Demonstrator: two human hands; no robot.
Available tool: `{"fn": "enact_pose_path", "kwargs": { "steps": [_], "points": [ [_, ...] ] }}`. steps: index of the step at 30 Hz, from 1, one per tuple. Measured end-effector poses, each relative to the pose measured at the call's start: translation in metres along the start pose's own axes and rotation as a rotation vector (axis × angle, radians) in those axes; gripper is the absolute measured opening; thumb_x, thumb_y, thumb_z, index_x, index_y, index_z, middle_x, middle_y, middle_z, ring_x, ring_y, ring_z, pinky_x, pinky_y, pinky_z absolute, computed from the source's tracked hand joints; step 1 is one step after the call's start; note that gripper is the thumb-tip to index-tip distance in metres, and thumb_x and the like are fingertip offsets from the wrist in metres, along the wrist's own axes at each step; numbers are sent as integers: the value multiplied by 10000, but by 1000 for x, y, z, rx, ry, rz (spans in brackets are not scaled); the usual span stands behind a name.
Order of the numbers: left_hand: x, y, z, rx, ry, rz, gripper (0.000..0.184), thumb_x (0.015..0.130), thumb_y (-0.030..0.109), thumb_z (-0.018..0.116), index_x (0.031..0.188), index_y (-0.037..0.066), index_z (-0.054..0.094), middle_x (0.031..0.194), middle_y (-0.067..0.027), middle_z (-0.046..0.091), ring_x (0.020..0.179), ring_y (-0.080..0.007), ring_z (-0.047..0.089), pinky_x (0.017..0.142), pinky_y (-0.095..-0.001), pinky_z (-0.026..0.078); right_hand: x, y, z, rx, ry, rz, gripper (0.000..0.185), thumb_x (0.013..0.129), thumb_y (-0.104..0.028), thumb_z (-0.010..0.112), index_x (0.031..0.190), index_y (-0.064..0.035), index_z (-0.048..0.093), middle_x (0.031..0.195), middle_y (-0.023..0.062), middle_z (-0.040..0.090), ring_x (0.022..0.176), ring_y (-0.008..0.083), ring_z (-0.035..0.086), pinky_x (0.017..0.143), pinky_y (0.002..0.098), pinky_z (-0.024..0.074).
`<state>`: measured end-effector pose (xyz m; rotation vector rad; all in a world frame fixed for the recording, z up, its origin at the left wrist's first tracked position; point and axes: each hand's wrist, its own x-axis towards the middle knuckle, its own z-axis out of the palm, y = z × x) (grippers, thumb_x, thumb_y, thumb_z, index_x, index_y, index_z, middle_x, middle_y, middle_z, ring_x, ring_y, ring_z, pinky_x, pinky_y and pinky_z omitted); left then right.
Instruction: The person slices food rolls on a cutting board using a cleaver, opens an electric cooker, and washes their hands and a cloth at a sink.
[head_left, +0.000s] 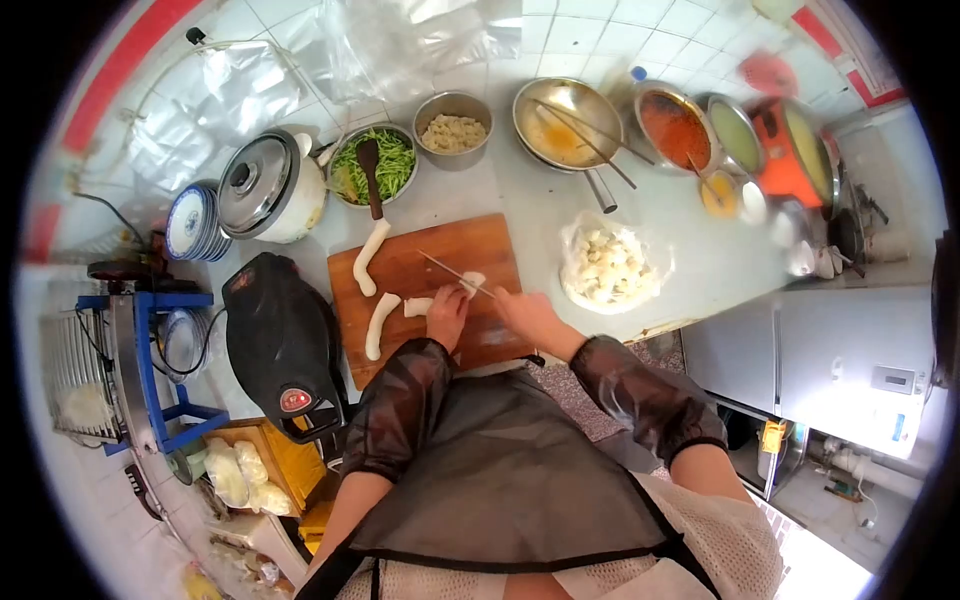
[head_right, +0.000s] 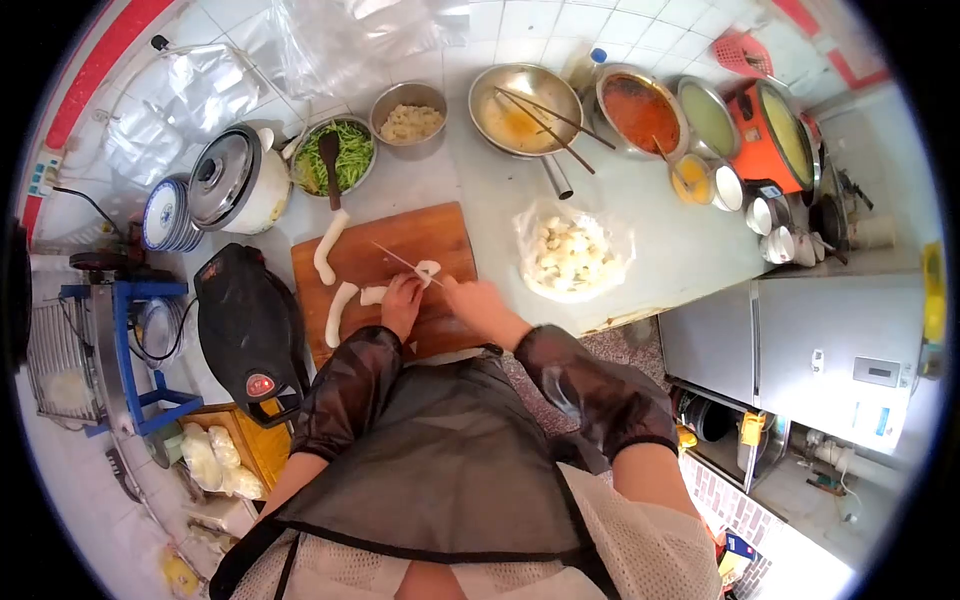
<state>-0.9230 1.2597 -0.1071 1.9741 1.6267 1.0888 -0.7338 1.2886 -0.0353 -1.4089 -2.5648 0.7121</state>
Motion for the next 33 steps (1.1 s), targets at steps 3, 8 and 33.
{"fn": "enact_pose_path", "kwargs": {
  "steps": [3, 8, 33],
  "points": [
    [-1, -2, 3, 24, 52, 34, 128, 806, 11, 641, 933, -5, 630, 992, -141, 607, 923, -337, 587, 789, -399, 495, -1, 1, 17, -89, -172, 85, 334, 929, -210, 498, 1237, -86, 457, 666, 164, 642, 595, 377, 625, 526, 489, 478],
    [-1, 0, -8, -27, 2, -8, 125, 802, 10, 641, 926, -8, 627, 967, -148, 596, 932, -356, 569, 799, -422, 478, 41, -17, 38, 111, 172, -35, 190, 932, -213, 485, 1063, -76, 498, 689, 182, 639, 626, 391, 626, 564, 509, 482],
    [-9, -6, -17, 50, -49, -5, 74, 806, 28, 597, 873, -5, 598, 920, -172, 575, 899, -380, 550, 774, -452, 461, 43, -22, 54, -27, 145, 23, 146, 917, -218, 485, 981, -87, 489, 645, 152, 627, 617, 382, 629, 560, 482, 491]
  ]
}}
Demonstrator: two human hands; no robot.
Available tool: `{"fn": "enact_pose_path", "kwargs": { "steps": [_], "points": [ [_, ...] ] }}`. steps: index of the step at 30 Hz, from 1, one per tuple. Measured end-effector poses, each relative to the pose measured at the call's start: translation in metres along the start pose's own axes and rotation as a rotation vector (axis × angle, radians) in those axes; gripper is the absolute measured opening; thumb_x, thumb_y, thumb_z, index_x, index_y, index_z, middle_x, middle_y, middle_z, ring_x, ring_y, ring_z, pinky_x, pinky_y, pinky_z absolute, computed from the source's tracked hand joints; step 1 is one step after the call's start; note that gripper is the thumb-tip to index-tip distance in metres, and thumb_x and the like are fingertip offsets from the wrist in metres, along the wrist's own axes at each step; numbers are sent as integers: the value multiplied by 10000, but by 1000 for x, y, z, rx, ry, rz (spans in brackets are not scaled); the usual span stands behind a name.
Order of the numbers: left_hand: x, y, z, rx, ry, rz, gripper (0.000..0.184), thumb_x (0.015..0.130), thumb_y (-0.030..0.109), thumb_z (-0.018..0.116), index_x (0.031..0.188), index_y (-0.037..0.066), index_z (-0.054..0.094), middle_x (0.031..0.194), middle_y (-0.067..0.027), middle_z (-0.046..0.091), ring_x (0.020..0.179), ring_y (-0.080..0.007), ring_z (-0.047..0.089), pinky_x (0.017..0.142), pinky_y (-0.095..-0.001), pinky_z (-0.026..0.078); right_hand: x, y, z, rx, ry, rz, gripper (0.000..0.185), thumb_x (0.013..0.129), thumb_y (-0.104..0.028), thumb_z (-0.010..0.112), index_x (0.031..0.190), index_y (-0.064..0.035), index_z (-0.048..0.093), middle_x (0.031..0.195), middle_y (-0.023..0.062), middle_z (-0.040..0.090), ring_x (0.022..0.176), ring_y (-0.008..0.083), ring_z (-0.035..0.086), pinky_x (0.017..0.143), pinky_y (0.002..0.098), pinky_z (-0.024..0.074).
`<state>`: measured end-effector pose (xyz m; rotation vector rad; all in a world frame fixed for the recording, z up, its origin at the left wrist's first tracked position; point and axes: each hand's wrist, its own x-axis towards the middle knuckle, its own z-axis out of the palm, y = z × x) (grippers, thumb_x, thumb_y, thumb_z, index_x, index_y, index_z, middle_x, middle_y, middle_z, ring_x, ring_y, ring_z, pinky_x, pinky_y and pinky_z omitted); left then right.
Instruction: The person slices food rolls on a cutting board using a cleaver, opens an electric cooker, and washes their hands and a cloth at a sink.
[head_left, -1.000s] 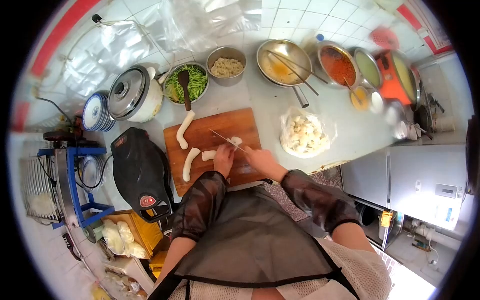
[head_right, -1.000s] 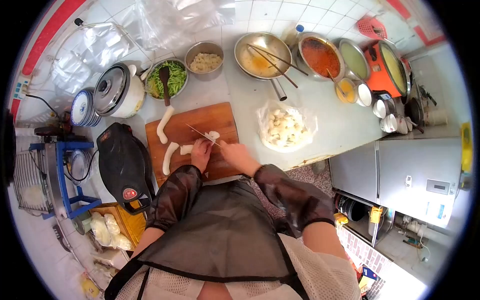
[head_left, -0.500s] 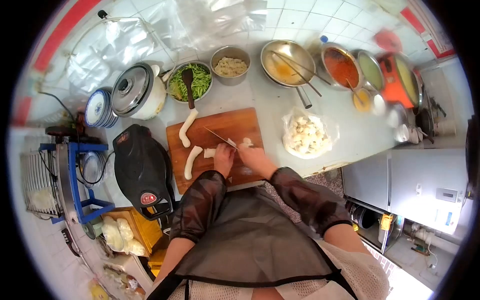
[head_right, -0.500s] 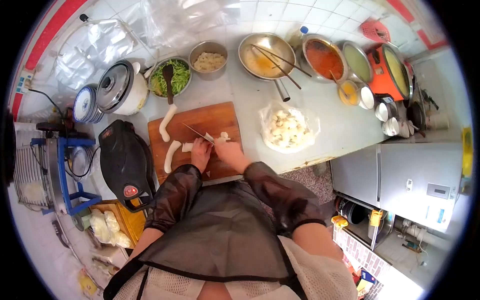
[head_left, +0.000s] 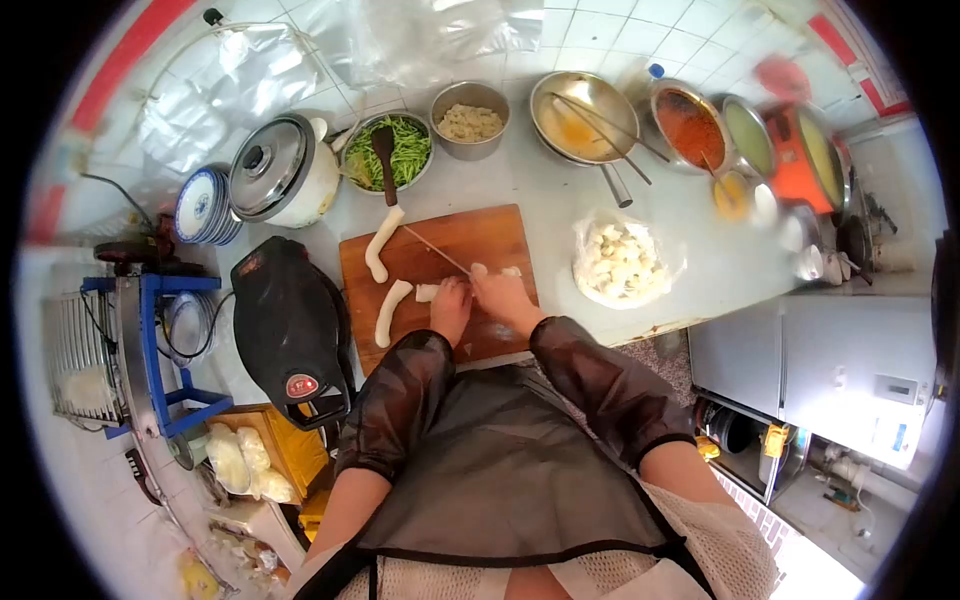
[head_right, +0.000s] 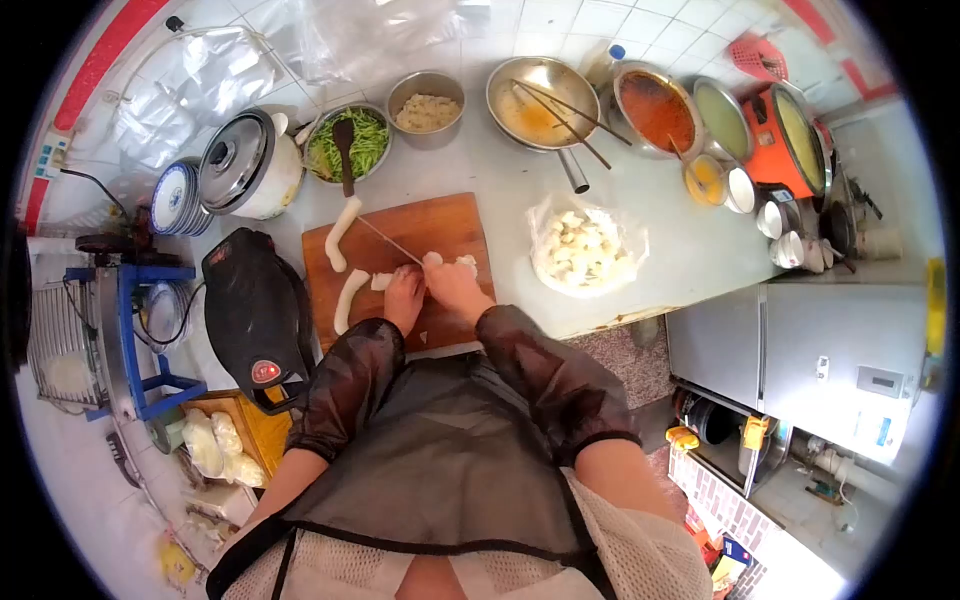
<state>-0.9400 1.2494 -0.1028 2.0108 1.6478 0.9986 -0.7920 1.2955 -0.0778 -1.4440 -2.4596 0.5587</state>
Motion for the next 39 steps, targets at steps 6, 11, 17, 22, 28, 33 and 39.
{"fn": "enact_pose_path", "kwargs": {
  "steps": [6, 11, 17, 22, 28, 33, 39],
  "points": [
    [0, -1, 1, -20, -3, -59, 84, 819, 34, 580, 886, -12, 602, 945, -179, 578, 923, -388, 552, 789, -451, 464, -38, -6, -38, 42, -187, 80, 135, 927, -212, 491, 972, -84, 495, 631, 167, 616, 597, 364, 628, 525, 482, 476],
    [-9, -4, -2, -46, -1, -61, 81, 810, 29, 579, 877, -15, 589, 955, -177, 566, 931, -386, 540, 800, -449, 458, -11, -7, -4, 100, -4, 7, 139, 934, -218, 479, 970, -85, 495, 630, 160, 619, 583, 365, 628, 506, 490, 466],
    [3, -1, -7, -38, -3, -21, 66, 795, 25, 586, 848, -13, 576, 943, -173, 556, 913, -384, 524, 790, -449, 452, -33, -15, -41, -37, -225, 81, 99, 918, -152, 460, 931, -55, 477, 638, 148, 638, 602, 359, 642, 519, 464, 490],
    [-5, -10, -5, -48, 9, -41, 58, 789, 9, 590, 841, -9, 572, 934, -184, 556, 896, -393, 533, 778, -457, 451, -4, -9, 9, 51, -28, 29, 178, 944, -270, 480, 1020, -111, 499, 613, 154, 622, 565, 367, 624, 490, 483, 462],
    [-4, -1, -7, -23, 33, -83, 64, 815, 20, 569, 869, -15, 573, 929, -186, 556, 905, -403, 535, 764, -460, 451, -31, -20, -26, 13, -97, 75, 158, 942, -219, 465, 1015, -82, 496, 629, 160, 630, 565, 360, 629, 487, 484, 471],
    [-12, -12, -9, -20, 17, -60, 85, 815, 5, 562, 891, -22, 588, 936, -190, 563, 900, -402, 542, 764, -454, 460, -6, -22, 6, 22, 6, 24, 141, 939, -212, 462, 975, -80, 500, 638, 160, 634, 576, 363, 633, 512, 501, 478],
    [-8, -9, -10, -51, 40, -70, 54, 817, 0, 558, 857, -23, 585, 911, -197, 563, 880, -412, 546, 756, -450, 460, -39, -26, -15, 22, -110, 131, 160, 935, -214, 478, 975, -65, 523, 639, 144, 642, 591, 340, 654, 512, 462, 504]
  ]
}}
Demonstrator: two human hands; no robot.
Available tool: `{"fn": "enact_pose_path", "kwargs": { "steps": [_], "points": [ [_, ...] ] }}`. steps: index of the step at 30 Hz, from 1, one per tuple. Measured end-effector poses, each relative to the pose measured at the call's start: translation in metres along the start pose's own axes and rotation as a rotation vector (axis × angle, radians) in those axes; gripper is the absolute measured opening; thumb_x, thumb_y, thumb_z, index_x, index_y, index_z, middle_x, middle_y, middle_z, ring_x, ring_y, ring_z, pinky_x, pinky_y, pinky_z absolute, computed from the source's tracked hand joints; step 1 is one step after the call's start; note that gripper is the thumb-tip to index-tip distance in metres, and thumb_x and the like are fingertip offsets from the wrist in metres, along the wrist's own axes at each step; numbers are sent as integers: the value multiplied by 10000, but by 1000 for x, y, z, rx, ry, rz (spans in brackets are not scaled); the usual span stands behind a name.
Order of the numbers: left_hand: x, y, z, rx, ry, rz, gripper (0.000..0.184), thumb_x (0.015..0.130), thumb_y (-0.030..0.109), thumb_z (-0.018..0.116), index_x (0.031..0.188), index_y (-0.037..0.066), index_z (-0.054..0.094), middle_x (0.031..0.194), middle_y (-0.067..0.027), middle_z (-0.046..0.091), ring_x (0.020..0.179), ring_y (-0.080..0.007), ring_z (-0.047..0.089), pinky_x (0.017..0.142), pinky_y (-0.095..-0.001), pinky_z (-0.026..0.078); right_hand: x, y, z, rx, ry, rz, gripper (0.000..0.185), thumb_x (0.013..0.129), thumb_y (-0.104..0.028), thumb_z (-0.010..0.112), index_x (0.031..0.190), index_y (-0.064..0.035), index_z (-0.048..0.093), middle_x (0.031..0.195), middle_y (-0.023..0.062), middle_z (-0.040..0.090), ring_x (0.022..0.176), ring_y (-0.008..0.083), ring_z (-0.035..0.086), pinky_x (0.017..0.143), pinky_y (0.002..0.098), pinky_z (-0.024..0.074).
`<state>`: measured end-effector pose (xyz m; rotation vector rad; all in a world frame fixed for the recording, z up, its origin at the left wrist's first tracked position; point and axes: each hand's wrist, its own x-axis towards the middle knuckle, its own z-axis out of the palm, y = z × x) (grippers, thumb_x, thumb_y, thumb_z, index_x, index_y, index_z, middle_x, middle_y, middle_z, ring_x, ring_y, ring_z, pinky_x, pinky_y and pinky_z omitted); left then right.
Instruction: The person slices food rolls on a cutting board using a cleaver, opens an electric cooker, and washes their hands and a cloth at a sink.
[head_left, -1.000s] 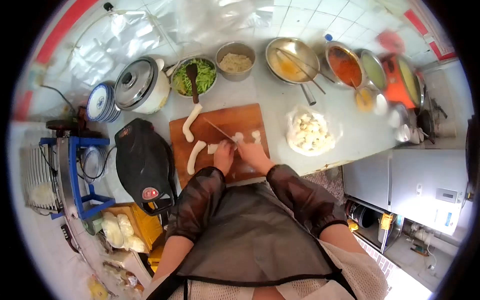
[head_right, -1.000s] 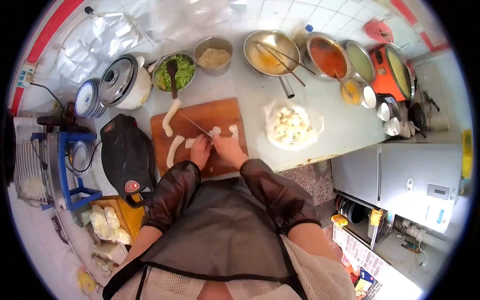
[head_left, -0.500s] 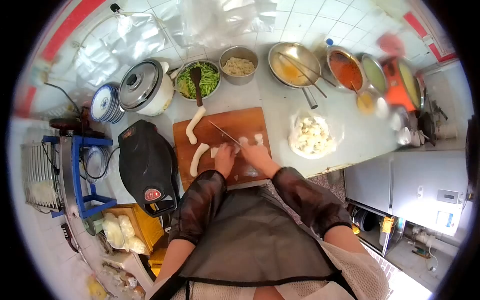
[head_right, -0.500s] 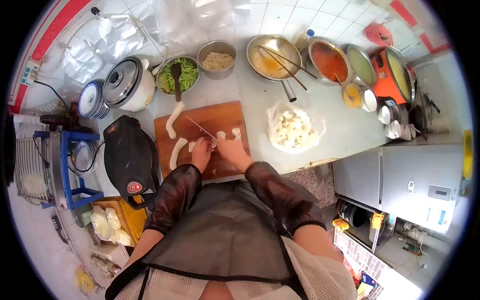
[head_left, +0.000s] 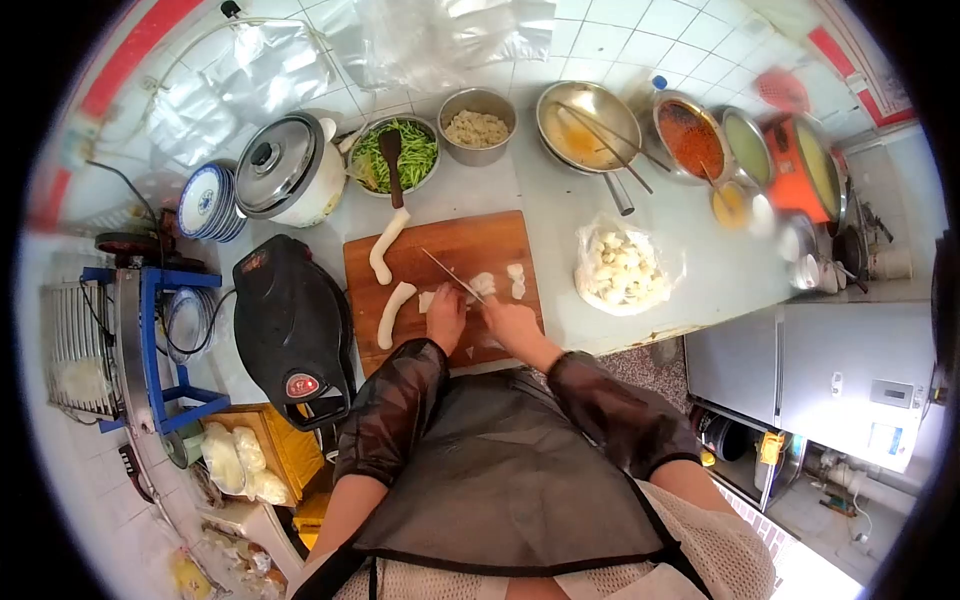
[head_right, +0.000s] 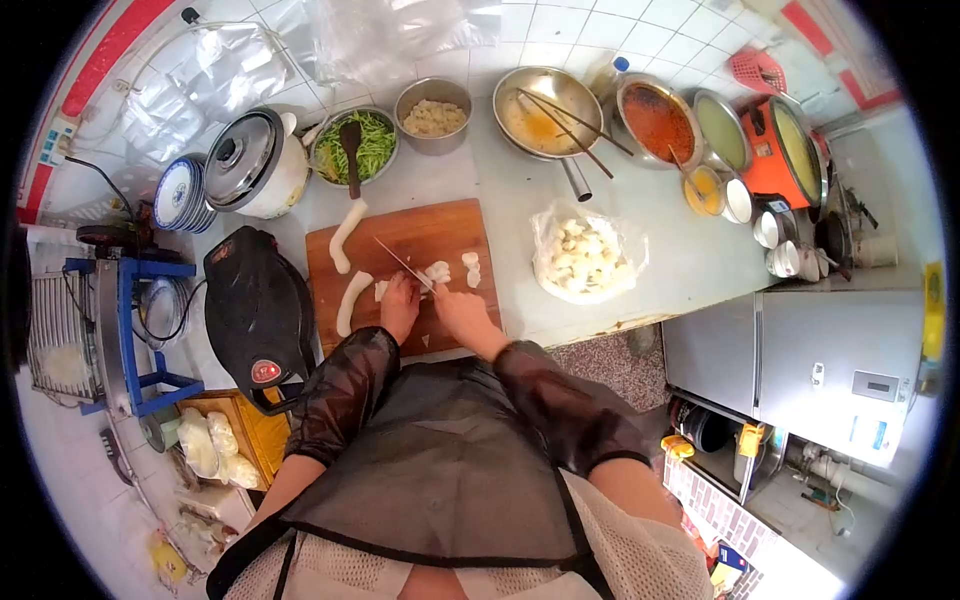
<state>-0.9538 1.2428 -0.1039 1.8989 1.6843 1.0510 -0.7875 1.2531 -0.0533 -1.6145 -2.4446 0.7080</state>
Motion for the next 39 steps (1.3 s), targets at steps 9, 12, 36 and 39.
{"fn": "enact_pose_path", "kwargs": {
  "steps": [9, 12, 36, 39],
  "points": [
    [-2, -3, -2, -17, -6, -3, 105, 801, -12, 563, 905, -12, 579, 930, -199, 560, 902, -419, 542, 758, -467, 452, -5, -9, -20, 34, -96, 37, 171, 942, -240, 475, 984, -77, 505, 690, 181, 641, 632, 394, 630, 563, 505, 488],
    [-2, -1, -2, 99, 0, 12, 126, 800, -1, 574, 924, -21, 569, 914, -209, 553, 897, -421, 540, 762, -461, 454, 10, -12, 11, 38, -27, 56, 185, 947, -256, 474, 982, -78, 511, 681, 183, 637, 628, 396, 627, 555, 503, 487],
    [26, 1, 4, 105, -46, 158, 94, 785, 45, 622, 870, 18, 595, 948, -161, 544, 925, -371, 538, 761, -451, 453, -19, 23, -56, -2, 41, -84, 169, 937, -222, 486, 1003, -69, 513, 634, 165, 623, 584, 381, 617, 532, 499, 470],
    [27, -1, 10, 91, -48, 108, 98, 787, 58, 622, 874, 21, 598, 941, -168, 557, 929, -370, 536, 766, -456, 446, -25, 24, -52, -31, 4, -83, 145, 927, -202, 488, 979, -69, 507, 628, 156, 627, 572, 368, 622, 514, 487, 470]
  ]
}}
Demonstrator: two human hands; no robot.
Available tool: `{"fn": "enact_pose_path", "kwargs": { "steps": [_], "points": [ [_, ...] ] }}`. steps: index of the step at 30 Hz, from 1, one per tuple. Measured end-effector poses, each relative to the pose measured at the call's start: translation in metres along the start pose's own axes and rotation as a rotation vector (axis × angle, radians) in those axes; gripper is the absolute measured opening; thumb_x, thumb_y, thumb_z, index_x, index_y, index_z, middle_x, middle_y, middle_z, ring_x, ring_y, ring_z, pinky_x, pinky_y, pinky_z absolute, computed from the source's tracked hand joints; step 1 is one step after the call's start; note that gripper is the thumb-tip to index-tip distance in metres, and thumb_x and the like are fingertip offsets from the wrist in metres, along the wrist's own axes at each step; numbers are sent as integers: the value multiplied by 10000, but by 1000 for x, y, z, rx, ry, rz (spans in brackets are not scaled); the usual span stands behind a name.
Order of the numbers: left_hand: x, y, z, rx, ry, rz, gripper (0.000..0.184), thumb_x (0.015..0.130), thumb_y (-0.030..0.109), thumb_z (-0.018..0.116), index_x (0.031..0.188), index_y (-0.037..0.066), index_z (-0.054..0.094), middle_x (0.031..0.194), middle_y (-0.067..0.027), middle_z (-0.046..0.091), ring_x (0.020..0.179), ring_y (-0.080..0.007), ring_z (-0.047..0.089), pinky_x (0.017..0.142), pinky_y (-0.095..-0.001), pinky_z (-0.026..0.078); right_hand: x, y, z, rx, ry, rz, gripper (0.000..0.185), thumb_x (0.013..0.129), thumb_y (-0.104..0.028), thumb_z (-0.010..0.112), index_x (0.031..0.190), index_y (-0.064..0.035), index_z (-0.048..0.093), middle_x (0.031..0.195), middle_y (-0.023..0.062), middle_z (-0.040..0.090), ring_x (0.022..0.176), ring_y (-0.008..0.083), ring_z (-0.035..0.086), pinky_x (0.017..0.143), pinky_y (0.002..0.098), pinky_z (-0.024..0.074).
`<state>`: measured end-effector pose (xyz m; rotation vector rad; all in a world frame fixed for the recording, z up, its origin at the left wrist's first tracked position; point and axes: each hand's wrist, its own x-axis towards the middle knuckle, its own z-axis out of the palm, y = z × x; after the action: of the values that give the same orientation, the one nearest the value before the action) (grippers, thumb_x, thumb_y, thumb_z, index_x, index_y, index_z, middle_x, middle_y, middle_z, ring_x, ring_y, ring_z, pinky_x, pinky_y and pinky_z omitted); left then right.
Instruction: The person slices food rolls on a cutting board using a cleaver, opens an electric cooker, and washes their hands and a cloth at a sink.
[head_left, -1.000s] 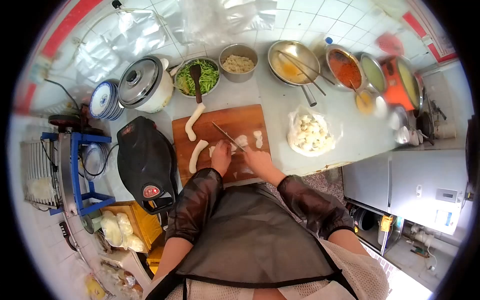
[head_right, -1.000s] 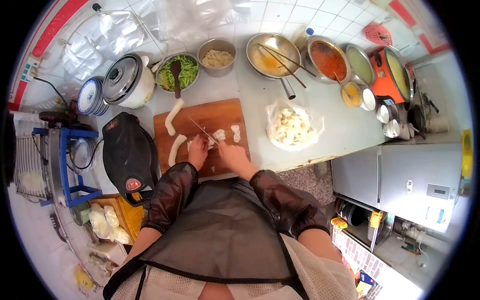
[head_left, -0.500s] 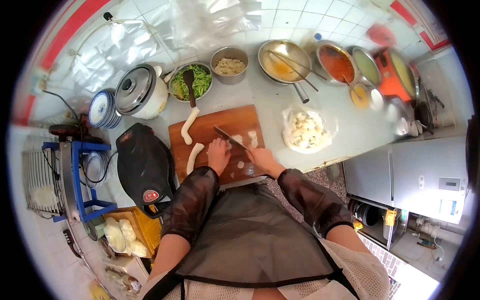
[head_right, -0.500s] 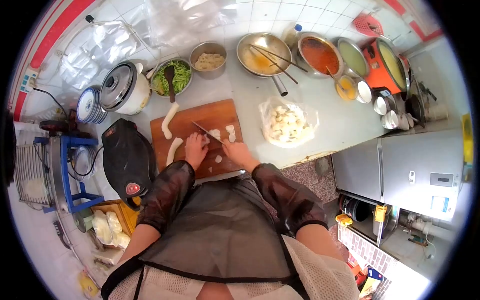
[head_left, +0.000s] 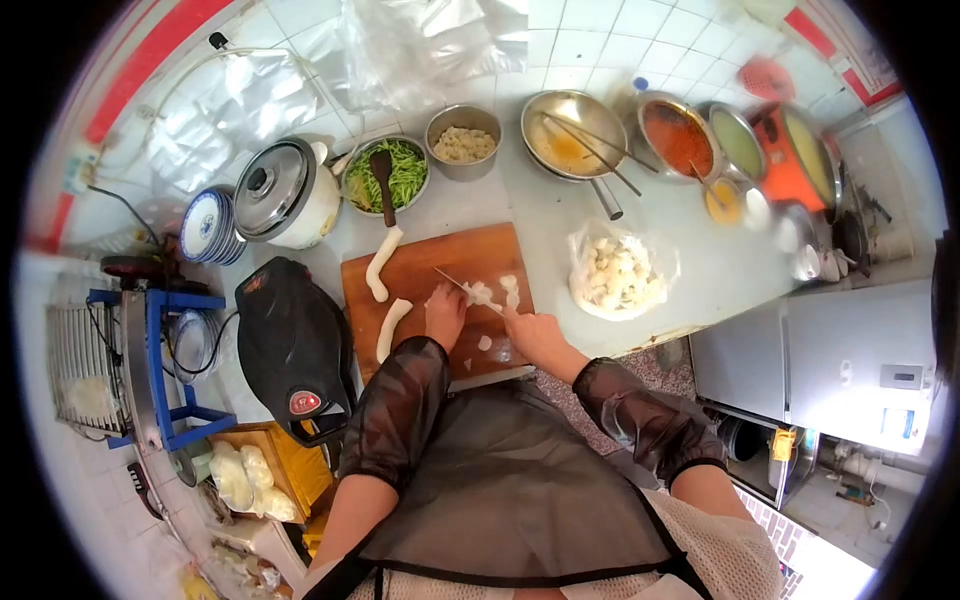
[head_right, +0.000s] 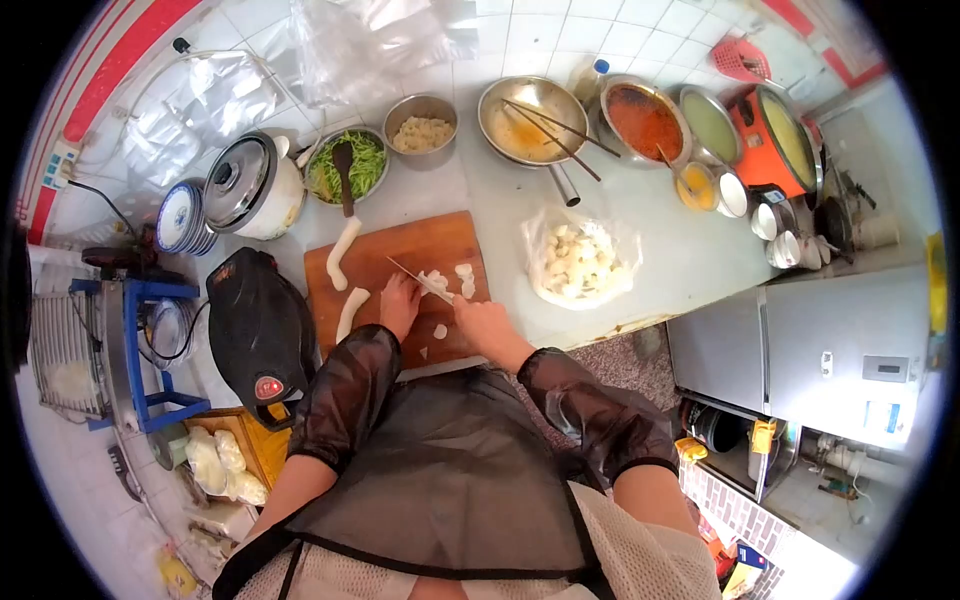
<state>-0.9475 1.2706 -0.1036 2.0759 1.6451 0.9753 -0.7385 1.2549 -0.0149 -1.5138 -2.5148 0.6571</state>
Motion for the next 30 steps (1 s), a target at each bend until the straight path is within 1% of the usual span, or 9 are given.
{"fn": "enact_pose_path", "kwargs": {
  "steps": [8, 12, 15, 17, 18, 21, 23, 26, 30],
  "points": [
    [-5, -4, 1, -5, 13, 31, 103, 779, -8, 619, 876, 9, 589, 979, -156, 585, 939, -371, 560, 773, -456, 466, 72, -1, 65, 106, 80, 35, 141, 932, -206, 474, 963, -69, 481, 673, 174, 646, 626, 380, 636, 562, 498, 481],
    [-4, -4, -4, -49, -42, 19, 70, 808, 54, 600, 871, 25, 603, 975, -158, 587, 941, -367, 551, 797, -457, 451, 39, -6, 9, 58, 11, 103, 165, 931, -208, 479, 1021, -70, 489, 678, 177, 646, 628, 381, 635, 553, 502, 473],
    [-4, -3, 2, 28, 7, 26, 60, 816, 52, 595, 866, 21, 601, 963, -155, 586, 938, -369, 551, 788, -448, 456, 21, -8, 2, 11, -38, 41, 153, 929, -193, 467, 939, -44, 500, 628, 154, 631, 597, 354, 642, 528, 468, 495],
    [-5, 2, -1, 57, 15, -10, 72, 808, 55, 606, 869, 17, 600, 960, -156, 582, 932, -375, 550, 794, -451, 456, 31, -3, 40, 61, -49, 81, 248, 929, -217, 492, 1134, -79, 509, 682, 160, 642, 646, 380, 633, 550, 501, 475],
    [-6, 2, -3, 60, 14, -13, 72, 808, 55, 606, 869, 17, 600, 960, -156, 582, 932, -375, 550, 794, -451, 456, 41, -4, 54, 63, -51, 79, 248, 929, -217, 492, 1134, -79, 509, 682, 160, 642, 646, 380, 633, 550, 501, 475],
    [-7, 5, -15, -5, -33, -6, 149, 773, 54, 638, 908, 14, 586, 994, -167, 564, 950, -368, 542, 789, -447, 454, 60, -7, 69, 182, 128, 7, 211, 931, -224, 491, 1075, -74, 523, 683, 155, 641, 648, 382, 630, 547, 501, 474],
    [-4, 7, -26, -31, -60, 68, 233, 740, 48, 664, 950, 16, 567, 1034, -180, 542, 968, -370, 526, 784, -454, 448, 57, 0, 61, 86, 24, 49, 193, 934, -224, 490, 1048, -73, 528, 687, 158, 642, 652, 370, 632, 539, 495, 467],
    [1, 13, -35, 130, -60, 143, 268, 728, 35, 666, 970, 20, 553, 1057, -185, 525, 984, -376, 511, 791, -454, 440, 26, 12, 36, 100, 81, 29, 186, 940, -235, 487, 1026, -75, 525, 672, 160, 637, 631, 369, 629, 537, 493, 467],
    [-1, 1, -17, 65, -50, 85, 247, 721, 33, 666, 944, 23, 561, 1029, -185, 530, 983, -383, 508, 811, -461, 430, 4, -4, 2, 12, -90, 85, 128, 922, -190, 470, 966, -73, 494, 690, 140, 655, 641, 364, 646, 585, 481, 491]
  ]
}}
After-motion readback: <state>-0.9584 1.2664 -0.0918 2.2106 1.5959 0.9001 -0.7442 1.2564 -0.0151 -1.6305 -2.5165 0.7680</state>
